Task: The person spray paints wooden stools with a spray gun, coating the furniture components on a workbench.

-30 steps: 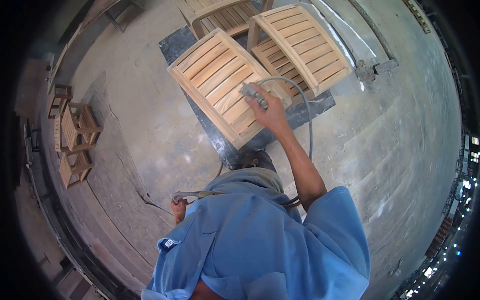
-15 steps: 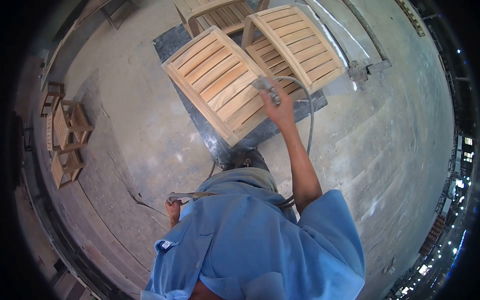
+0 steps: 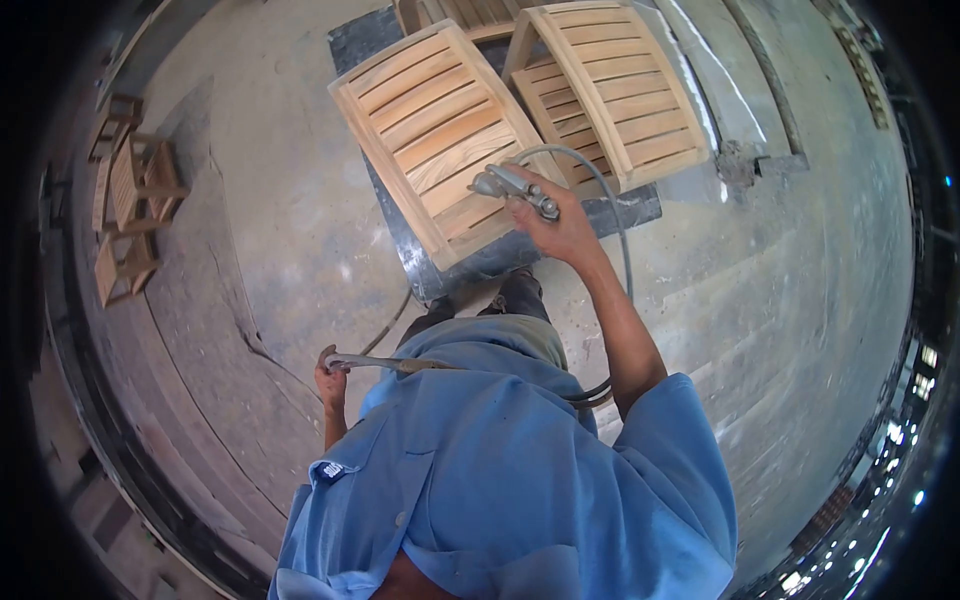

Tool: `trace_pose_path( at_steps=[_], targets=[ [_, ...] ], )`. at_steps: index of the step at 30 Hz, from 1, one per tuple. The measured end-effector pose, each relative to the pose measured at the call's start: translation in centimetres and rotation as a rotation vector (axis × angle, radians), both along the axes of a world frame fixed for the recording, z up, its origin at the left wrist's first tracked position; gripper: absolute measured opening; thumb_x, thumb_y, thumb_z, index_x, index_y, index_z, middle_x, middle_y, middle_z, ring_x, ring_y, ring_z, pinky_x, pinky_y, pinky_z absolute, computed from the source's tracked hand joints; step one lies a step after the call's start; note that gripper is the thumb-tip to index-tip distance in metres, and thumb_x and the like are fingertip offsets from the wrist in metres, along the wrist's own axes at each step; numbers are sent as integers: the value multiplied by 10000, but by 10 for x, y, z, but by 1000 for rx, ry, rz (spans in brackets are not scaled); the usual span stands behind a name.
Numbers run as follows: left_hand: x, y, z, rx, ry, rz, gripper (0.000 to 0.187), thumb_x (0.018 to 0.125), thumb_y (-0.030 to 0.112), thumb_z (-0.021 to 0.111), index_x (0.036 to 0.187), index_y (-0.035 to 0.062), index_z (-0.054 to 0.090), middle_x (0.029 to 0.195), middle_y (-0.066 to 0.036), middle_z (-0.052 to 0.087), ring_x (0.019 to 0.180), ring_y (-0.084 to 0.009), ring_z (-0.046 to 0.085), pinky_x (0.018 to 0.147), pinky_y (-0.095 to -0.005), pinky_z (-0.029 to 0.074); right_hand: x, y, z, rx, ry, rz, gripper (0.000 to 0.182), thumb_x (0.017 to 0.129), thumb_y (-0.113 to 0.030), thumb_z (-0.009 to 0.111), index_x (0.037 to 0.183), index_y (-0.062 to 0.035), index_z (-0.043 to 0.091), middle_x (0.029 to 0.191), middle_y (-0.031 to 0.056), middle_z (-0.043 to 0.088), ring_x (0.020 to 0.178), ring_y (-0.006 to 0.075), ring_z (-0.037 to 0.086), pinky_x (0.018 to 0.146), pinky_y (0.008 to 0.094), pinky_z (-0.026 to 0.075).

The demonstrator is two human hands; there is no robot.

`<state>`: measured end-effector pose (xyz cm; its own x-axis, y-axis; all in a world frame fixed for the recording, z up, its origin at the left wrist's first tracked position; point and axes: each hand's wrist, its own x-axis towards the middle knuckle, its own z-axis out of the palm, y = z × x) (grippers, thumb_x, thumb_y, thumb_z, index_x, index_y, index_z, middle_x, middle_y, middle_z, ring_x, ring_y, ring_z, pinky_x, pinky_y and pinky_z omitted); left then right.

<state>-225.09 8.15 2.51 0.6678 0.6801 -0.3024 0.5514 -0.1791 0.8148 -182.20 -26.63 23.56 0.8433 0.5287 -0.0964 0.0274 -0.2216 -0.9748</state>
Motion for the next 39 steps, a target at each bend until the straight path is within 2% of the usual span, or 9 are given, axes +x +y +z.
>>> trace_pose_path(
  at_steps=[6,11,14,18,24,26,29,33,39],
  targets=[
    [-10,-131,-18,1,100,123,341,805,-1,592,1140,16,652,782,-92,646,694,-159,639,632,-280,520,45,-74,-11,-73,170,80,477,918,-235,690,1351,-71,572,960,68,684,767,97,602,713,251,512],
    [-13,-242,-2,-329,-14,330,304,872,-41,527,1155,-12,635,776,-66,656,663,-132,633,627,-262,521,80,-104,-16,-111,2,82,458,911,-235,694,1327,-73,591,1112,129,702,935,142,642,849,297,510],
    [-10,-274,14,-294,187,426,291,884,-53,523,1156,-25,625,782,-61,665,655,-122,625,608,-255,505,92,-96,-17,-32,-8,107,461,902,-238,701,1323,-81,596,1140,146,700,989,175,663,871,314,508],
    [-21,-275,13,-177,-37,400,245,914,-10,548,1149,-37,612,780,6,558,681,-94,564,627,-230,476,91,-47,-14,-42,-96,266,462,883,-246,716,1311,-105,610,1127,166,703,1009,222,688,875,320,515],
    [-32,-267,37,-275,-190,546,264,960,101,571,1172,-55,582,800,21,504,705,-59,500,627,-215,442,68,-1,-25,10,-229,423,453,871,-296,723,1281,-125,639,1065,177,716,975,265,705,842,324,530],
    [-58,-272,15,-383,-300,605,276,955,124,595,1157,-63,590,828,16,510,708,-54,482,635,-204,432,62,-7,-23,31,-228,404,459,867,-297,726,1283,-123,637,1067,175,717,978,266,704,843,326,529],
    [-60,-290,7,-148,-92,478,259,938,88,585,1157,-49,608,831,0,530,732,-86,533,660,-217,462,58,-39,-19,-99,-256,319,462,866,-281,728,1285,-111,631,1089,172,712,994,256,700,852,329,525],
    [-59,-306,-14,-309,-44,438,299,872,-43,533,1154,-23,626,854,-43,633,722,-123,615,665,-253,515,36,-120,-13,-146,-143,99,461,867,-219,727,1295,-89,618,1124,167,705,1016,198,680,871,316,506],
    [-64,-272,-40,-231,-31,222,340,834,-61,501,1133,9,648,811,-69,664,669,-125,627,621,-256,522,-41,-210,-16,-312,-138,-151,458,881,-174,703,1321,-94,601,1072,184,711,900,153,679,798,288,517]
  ],
)
